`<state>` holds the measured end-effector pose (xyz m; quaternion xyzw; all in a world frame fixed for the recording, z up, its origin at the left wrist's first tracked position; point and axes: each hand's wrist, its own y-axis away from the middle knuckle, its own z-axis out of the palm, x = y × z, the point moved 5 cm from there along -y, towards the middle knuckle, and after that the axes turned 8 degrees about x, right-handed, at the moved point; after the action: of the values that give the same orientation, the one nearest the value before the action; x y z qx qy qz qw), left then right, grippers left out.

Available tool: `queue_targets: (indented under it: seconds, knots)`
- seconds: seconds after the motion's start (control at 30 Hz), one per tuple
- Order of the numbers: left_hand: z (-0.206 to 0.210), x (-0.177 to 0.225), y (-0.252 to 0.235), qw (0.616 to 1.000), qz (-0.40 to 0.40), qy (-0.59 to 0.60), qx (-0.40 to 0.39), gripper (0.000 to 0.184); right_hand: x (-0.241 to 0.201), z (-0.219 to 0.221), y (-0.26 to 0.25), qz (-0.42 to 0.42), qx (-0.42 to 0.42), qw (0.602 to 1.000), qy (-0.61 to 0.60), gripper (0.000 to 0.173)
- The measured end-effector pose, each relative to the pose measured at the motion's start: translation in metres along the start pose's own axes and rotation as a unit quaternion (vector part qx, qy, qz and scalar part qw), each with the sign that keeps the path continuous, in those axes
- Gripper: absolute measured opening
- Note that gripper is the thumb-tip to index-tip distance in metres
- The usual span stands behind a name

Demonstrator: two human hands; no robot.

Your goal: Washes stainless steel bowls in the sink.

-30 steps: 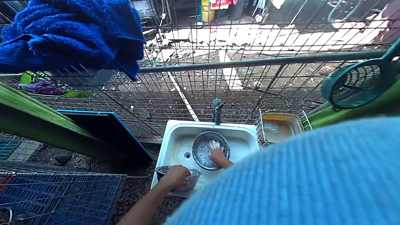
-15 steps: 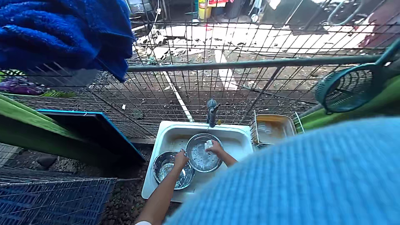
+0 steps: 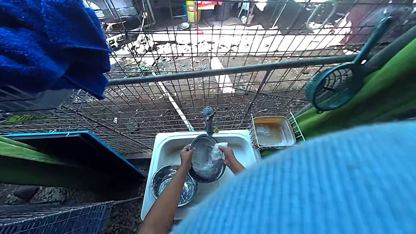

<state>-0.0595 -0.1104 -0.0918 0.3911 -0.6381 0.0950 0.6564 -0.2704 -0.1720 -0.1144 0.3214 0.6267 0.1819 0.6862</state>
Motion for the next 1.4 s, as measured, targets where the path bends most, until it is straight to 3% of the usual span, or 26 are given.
queue_targets:
  seconds: [0.07, 0.13, 0.23, 0.27, 0.33, 0.37, 0.43, 0.47, 0.5, 0.57, 0.63, 0.67, 0.73, 0.77, 0.8, 0.87, 0.97, 1.0, 1.03, 1.13, 1.17, 1.2, 1.27, 1.33, 1.37, 1.4]
  knots:
    - [0.008, 0.018, 0.011, 0.995, 0.065, 0.077, -0.016, 0.021, -0.006, 0.022, 0.02, -0.059, -0.031, 0.998, 0.001, 0.027]
    - [0.013, 0.036, 0.025, 0.982, 0.166, 0.086, -0.011, 0.011, -0.004, 0.05, 0.057, -0.131, -0.118, 0.984, 0.034, 0.03]
    - [0.004, 0.058, 0.039, 0.956, 0.276, 0.103, 0.007, 0.015, 0.025, 0.072, 0.105, -0.23, -0.248, 0.936, 0.096, 0.028]
    - [-0.005, 0.062, 0.039, 0.953, 0.284, 0.106, 0.01, 0.015, 0.034, 0.068, 0.104, -0.284, -0.288, 0.898, 0.173, 0.031]
    - [-0.027, 0.063, 0.038, 0.963, 0.248, 0.109, 0.006, 0.007, 0.039, 0.056, 0.081, -0.376, -0.329, 0.743, 0.445, 0.045]
    - [-0.033, 0.059, 0.039, 0.971, 0.206, 0.117, 0.001, 0.006, 0.035, 0.052, 0.064, -0.394, -0.307, 0.668, 0.551, 0.05]
    - [-0.038, 0.044, 0.05, 0.983, 0.107, 0.152, 0.003, 0.014, 0.024, 0.056, 0.043, -0.386, -0.241, 0.589, 0.668, 0.04]
    - [-0.037, 0.038, 0.056, 0.983, 0.068, 0.169, 0.006, 0.016, 0.02, 0.062, 0.044, -0.371, -0.22, 0.585, 0.687, 0.039]
    - [-0.034, 0.035, 0.06, 0.982, 0.047, 0.181, 0.009, 0.015, 0.015, 0.07, 0.053, -0.367, -0.213, 0.611, 0.668, 0.042]
    - [-0.03, 0.034, 0.058, 0.98, 0.017, 0.199, 0.019, 0.012, 0.017, 0.089, 0.079, -0.413, -0.235, 0.726, 0.496, 0.052]
    - [-0.041, 0.034, 0.046, 0.979, 0.006, 0.201, 0.047, 0.004, 0.037, 0.096, 0.103, -0.423, -0.314, 0.789, 0.316, 0.049]
    - [-0.052, 0.036, 0.04, 0.978, 0.007, 0.202, 0.058, 0.005, 0.045, 0.093, 0.105, -0.419, -0.361, 0.769, 0.321, 0.046]
    - [-0.076, 0.034, 0.031, 0.976, 0.004, 0.207, 0.073, 0.004, 0.041, 0.077, 0.1, -0.424, -0.398, 0.644, 0.497, 0.043]
    - [-0.083, 0.031, 0.031, 0.976, -0.005, 0.207, 0.073, 0.002, 0.033, 0.07, 0.089, -0.441, -0.36, 0.592, 0.57, 0.042]
    - [-0.082, 0.026, 0.035, 0.976, -0.021, 0.208, 0.064, 0.005, 0.025, 0.066, 0.074, -0.46, -0.305, 0.572, 0.607, 0.044]
    - [-0.067, 0.013, 0.051, 0.972, -0.07, 0.221, 0.042, 0.004, 0.018, 0.069, 0.061, -0.47, -0.237, 0.586, 0.616, 0.054]
    - [-0.043, 0.009, 0.052, 0.965, -0.07, 0.252, 0.011, 0.006, 0.031, 0.093, 0.092, -0.464, -0.297, 0.717, 0.426, 0.061]
    - [-0.045, 0.013, 0.045, 0.969, -0.049, 0.243, 0.009, 0.01, 0.037, 0.094, 0.11, -0.445, -0.332, 0.741, 0.378, 0.064]
    - [-0.052, 0.017, 0.035, 0.974, -0.029, 0.226, 0.01, 0.014, 0.041, 0.089, 0.125, -0.421, -0.37, 0.728, 0.393, 0.066]
    - [-0.075, 0.035, 0.023, 0.983, -0.012, 0.185, 0.015, 0.017, 0.039, 0.066, 0.131, -0.408, -0.413, 0.582, 0.57, 0.053]
    - [-0.074, 0.035, 0.026, 0.984, -0.012, 0.176, 0.028, 0.014, 0.038, 0.061, 0.123, -0.421, -0.401, 0.562, 0.589, 0.05]
    - [-0.069, 0.031, 0.034, 0.985, -0.014, 0.168, 0.029, 0.022, 0.036, 0.062, 0.118, -0.417, -0.385, 0.565, 0.598, 0.047]
    - [-0.047, 0.012, 0.053, 0.988, -0.037, 0.152, -0.005, 0.065, 0.03, 0.077, 0.122, -0.391, -0.328, 0.634, 0.581, 0.042]
    - [-0.029, -0.003, 0.068, 0.989, -0.068, 0.126, -0.023, 0.066, 0.031, 0.092, 0.134, -0.403, -0.272, 0.707, 0.514, 0.046]
    - [-0.029, -0.002, 0.067, 0.991, -0.075, 0.109, -0.036, 0.062, 0.035, 0.092, 0.135, -0.403, -0.275, 0.721, 0.493, 0.049]
    - [-0.035, -0.002, 0.06, 0.991, -0.085, 0.091, -0.045, 0.061, 0.041, 0.085, 0.134, -0.4, -0.308, 0.708, 0.495, 0.053]
